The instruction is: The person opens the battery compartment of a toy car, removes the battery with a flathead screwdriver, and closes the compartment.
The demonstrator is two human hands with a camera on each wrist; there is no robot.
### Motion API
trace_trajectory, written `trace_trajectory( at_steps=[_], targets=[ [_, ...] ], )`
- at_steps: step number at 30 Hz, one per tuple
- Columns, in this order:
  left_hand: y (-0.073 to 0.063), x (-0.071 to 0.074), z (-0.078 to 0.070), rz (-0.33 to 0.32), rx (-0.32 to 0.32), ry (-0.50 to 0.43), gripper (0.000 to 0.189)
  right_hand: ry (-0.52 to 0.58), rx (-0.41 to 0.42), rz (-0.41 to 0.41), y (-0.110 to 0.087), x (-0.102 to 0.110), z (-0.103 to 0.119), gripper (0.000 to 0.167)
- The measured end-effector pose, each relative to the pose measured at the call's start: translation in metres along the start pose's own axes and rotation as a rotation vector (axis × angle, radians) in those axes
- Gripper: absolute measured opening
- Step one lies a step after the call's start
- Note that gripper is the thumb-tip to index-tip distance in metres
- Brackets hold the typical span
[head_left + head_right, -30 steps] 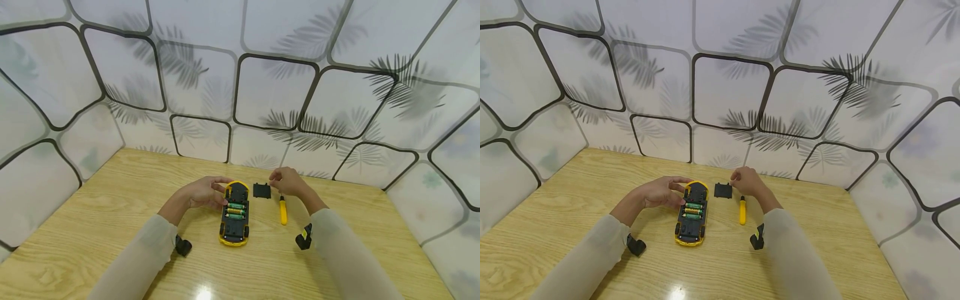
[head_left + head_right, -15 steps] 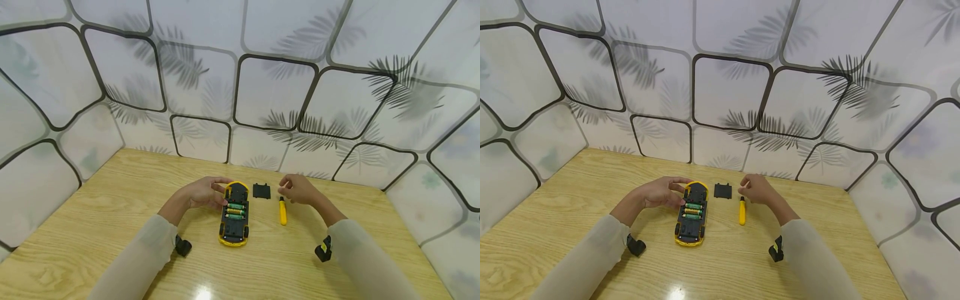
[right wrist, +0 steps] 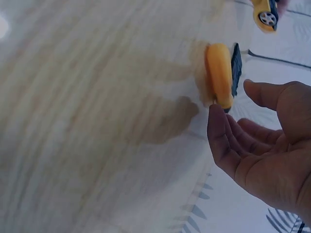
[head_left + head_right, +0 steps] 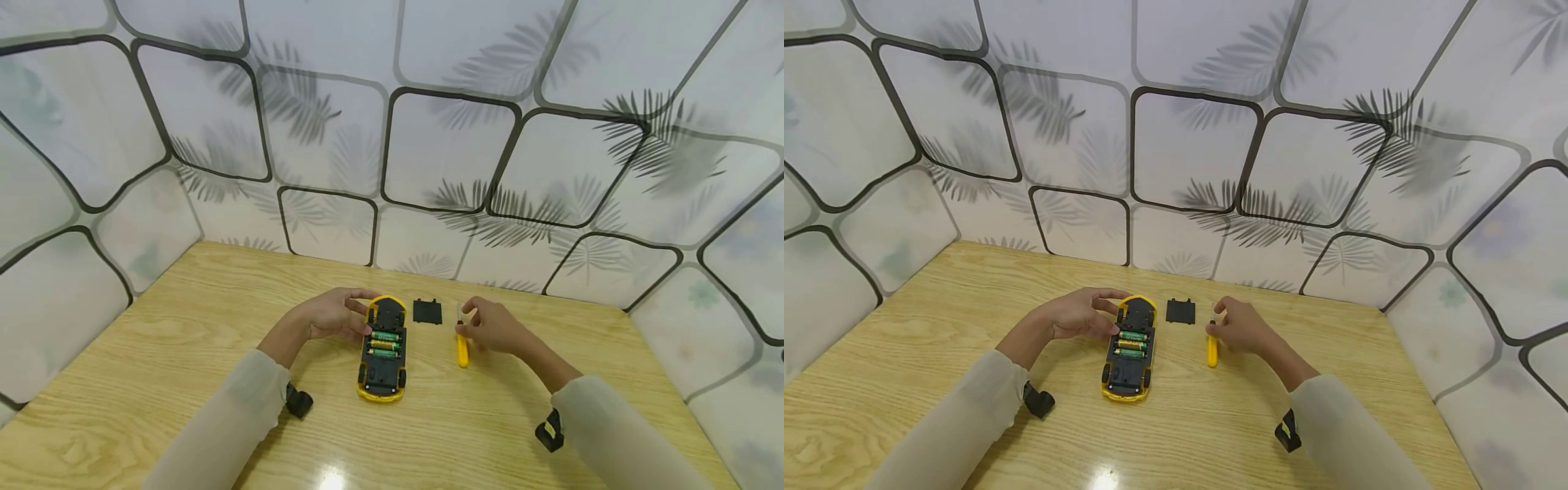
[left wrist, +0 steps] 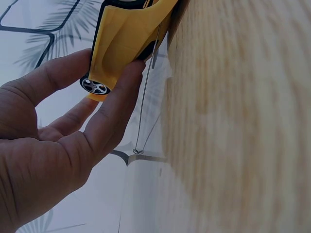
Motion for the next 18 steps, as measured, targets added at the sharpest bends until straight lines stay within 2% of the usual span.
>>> trace_trajectory(
  at_steps=[5, 9, 13, 18],
  targets=[
    [-0.001, 0.0, 0.0, -0.006, 0.004, 0.003, 0.08, 0.053, -0.094, -0.026, -0.008, -0.011, -0.002, 0.052],
    [-0.001, 0.001, 0.0, -0.008, 0.003, 0.006, 0.08, 0.014, -0.147, -0.08, -0.01, -0.018, -0.003, 0.055],
    [0.0, 0.001, 0.0, -0.003, -0.002, 0.005, 0.08, -0.017, -0.147, -0.118, -0.011, -0.021, 0.0, 0.057],
    [0.001, 0.001, 0.0, 0.006, -0.005, 0.001, 0.079, 0.026, -0.16, -0.135, -0.011, -0.021, 0.002, 0.057]
  ],
)
Point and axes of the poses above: each hand's wrist, its own y-axis towards the middle knuckle, its own x-axis out of the back of the hand, z = x × y, the point moved 7 cm from there along y, towards the middle knuckle, and after that the axes turned 4 degrees about -y, right-handed, at the moved point
